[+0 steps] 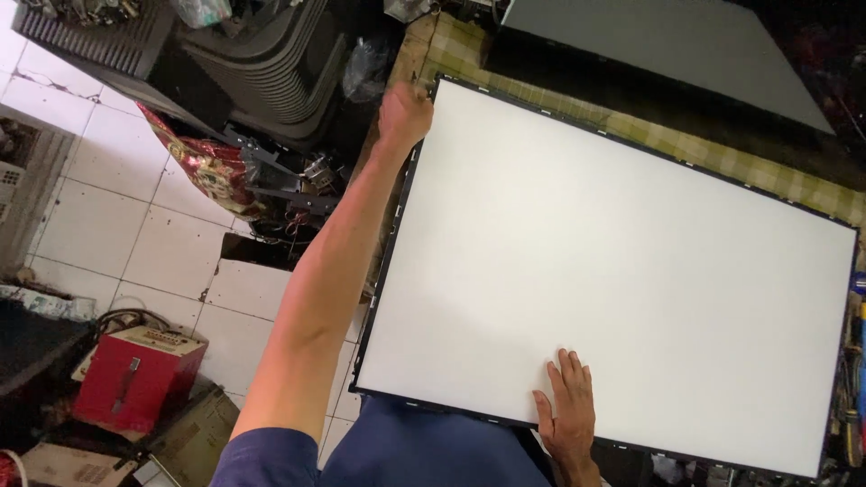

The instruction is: The person aligns and snaps a black plastic frame onto the edges of a white rectangular panel. They press along the sides to secure the frame in place.

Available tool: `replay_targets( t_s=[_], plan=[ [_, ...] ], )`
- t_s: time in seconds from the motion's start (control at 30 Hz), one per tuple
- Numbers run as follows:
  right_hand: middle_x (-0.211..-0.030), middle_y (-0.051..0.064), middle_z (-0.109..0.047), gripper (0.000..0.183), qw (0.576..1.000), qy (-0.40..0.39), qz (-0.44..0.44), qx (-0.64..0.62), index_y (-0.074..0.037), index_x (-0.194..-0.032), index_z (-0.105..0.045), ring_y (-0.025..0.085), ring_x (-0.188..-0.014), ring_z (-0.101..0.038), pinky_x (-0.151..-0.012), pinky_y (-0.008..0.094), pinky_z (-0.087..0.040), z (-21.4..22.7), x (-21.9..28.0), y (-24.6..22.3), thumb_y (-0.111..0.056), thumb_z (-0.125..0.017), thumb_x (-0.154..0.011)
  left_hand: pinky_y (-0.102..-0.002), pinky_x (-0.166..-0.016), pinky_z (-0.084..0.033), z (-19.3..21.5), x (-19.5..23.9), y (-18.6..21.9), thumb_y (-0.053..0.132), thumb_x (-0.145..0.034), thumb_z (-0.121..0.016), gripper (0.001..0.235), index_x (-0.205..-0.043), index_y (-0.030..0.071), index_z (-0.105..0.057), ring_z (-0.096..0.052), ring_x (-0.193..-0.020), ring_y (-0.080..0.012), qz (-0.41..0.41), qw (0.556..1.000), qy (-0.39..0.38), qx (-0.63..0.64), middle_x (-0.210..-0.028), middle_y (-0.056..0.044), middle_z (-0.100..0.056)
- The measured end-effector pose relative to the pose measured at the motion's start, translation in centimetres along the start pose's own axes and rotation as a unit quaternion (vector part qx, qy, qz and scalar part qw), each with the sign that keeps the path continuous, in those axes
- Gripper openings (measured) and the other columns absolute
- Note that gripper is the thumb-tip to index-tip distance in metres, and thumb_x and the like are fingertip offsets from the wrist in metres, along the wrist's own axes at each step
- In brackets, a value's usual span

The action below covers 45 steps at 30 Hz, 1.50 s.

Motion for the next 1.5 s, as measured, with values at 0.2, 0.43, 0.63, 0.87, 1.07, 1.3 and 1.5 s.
replay_targets(
  t_s=[0.2, 0.43, 0.63, 0.87, 1.07, 1.3, 1.5],
  plan=[
    [-0.161, 0.017, -0.045, 0.05, 1.0, 0.008, -0.005, -0.001, -0.005, -0.147, -0.051, 0.039, -0.154, -0.04, -0.127, 0.06, -0.034, 0.1, -0.1, 0.2, -0.019, -0.059, -0.1, -0.037, -0.049, -0.022, -3.2, -7.0, -0.3, -0.002, -0.075, -0.048, 0.032, -0.059, 0.019, -0.03, -0.033, -0.057, -0.01, -0.164, 0.985, 0.03, 0.046, -0.062, 0.005, -0.029],
    [-0.164, 0.015, -0.042, 0.052, 1.0, -0.004, -0.017, 0.001, -0.007, -0.15, -0.047, 0.037, -0.156, -0.037, -0.128, 0.06, -0.031, -0.1, 0.0, 0.8, -0.022, -0.056, -0.101, -0.039, -0.053, -0.036, -2.6, -6.4, 1.3, 0.016, -0.099, -0.069, 0.04, -0.066, 0.02, -0.046, -0.046, -0.067, -0.0134, -0.087, 0.996, 0.015, 0.003, -0.07, 0.006, -0.044],
    [-0.163, 0.016, -0.043, 0.052, 1.0, 0.004, -0.012, -0.006, -0.008, -0.151, -0.048, 0.038, -0.155, -0.039, -0.127, 0.06, -0.033, 0.1, 0.0, 0.7, -0.023, -0.056, -0.102, -0.037, -0.055, -0.046, -2.1, -6.3, 1.4, 0.018, -0.096, -0.065, 0.024, -0.072, 0.014, -0.067, -0.058, -0.066, -0.0114, -0.14, 0.99, 0.007, 0.023, -0.069, 0.006, -0.06],
    [-0.163, 0.017, -0.043, 0.049, 1.0, 0.002, -0.009, -0.008, -0.005, -0.148, -0.049, 0.04, -0.154, -0.039, -0.126, 0.062, -0.034, 0.2, 0.1, 0.6, -0.022, -0.055, -0.103, -0.038, -0.086, -0.057, -2.6, -5.4, 1.0, 0.018, -0.095, -0.066, 0.029, -0.121, 0.008, -0.071, -0.071, -0.105, -0.0228, -0.102, 0.991, -0.06, 0.054, -0.118, -0.009, -0.073],
    [-0.163, 0.017, -0.042, 0.049, 1.0, -0.001, -0.02, -0.013, -0.005, -0.148, -0.049, 0.04, -0.155, -0.038, -0.127, 0.062, -0.032, 0.2, 0.3, 1.0, -0.022, -0.054, -0.103, -0.035, -0.073, -0.053, -2.8, -5.9, 0.6, 0.02, -0.096, -0.056, 0.03, -0.117, 0.011, -0.076, -0.071, -0.09, -0.0175, -0.089, 0.993, -0.057, 0.05, -0.104, -0.002, -0.077],
    [-0.162, 0.017, -0.044, 0.044, 1.0, 0.003, -0.004, -0.014, -0.005, -0.143, -0.053, 0.04, -0.153, -0.041, -0.125, 0.063, -0.035, 0.5, -0.5, 0.0, -0.02, -0.056, -0.102, -0.034, -0.055, -0.045, -3.5, -7.9, 0.5, 0.018, -0.104, -0.069, 0.046, -0.064, 0.021, -0.045, -0.048, -0.057, -0.0091, -0.111, 0.992, -0.037, 0.042, -0.06, 0.007, -0.045],
    [-0.164, 0.015, -0.042, 0.046, 1.0, -0.002, -0.01, -0.015, -0.008, -0.146, -0.052, 0.039, -0.155, -0.038, -0.126, 0.061, -0.034, 0.0, 0.0, 0.7, -0.022, -0.056, -0.103, -0.037, -0.069, -0.054, -2.1, -6.0, 1.8, 0.027, -0.101, -0.063, 0.021, -0.092, 0.011, -0.073, -0.069, -0.083, -0.0179, -0.08, 0.996, -0.042, 0.021, -0.088, -0.002, -0.072]
  ],
)
Point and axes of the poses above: each hand's wrist, its own x-axis away from the middle knuckle, its own z-axis out of the back of the hand, y = z × x, the point moved 10 cm from there along -x, towards the middle knuckle
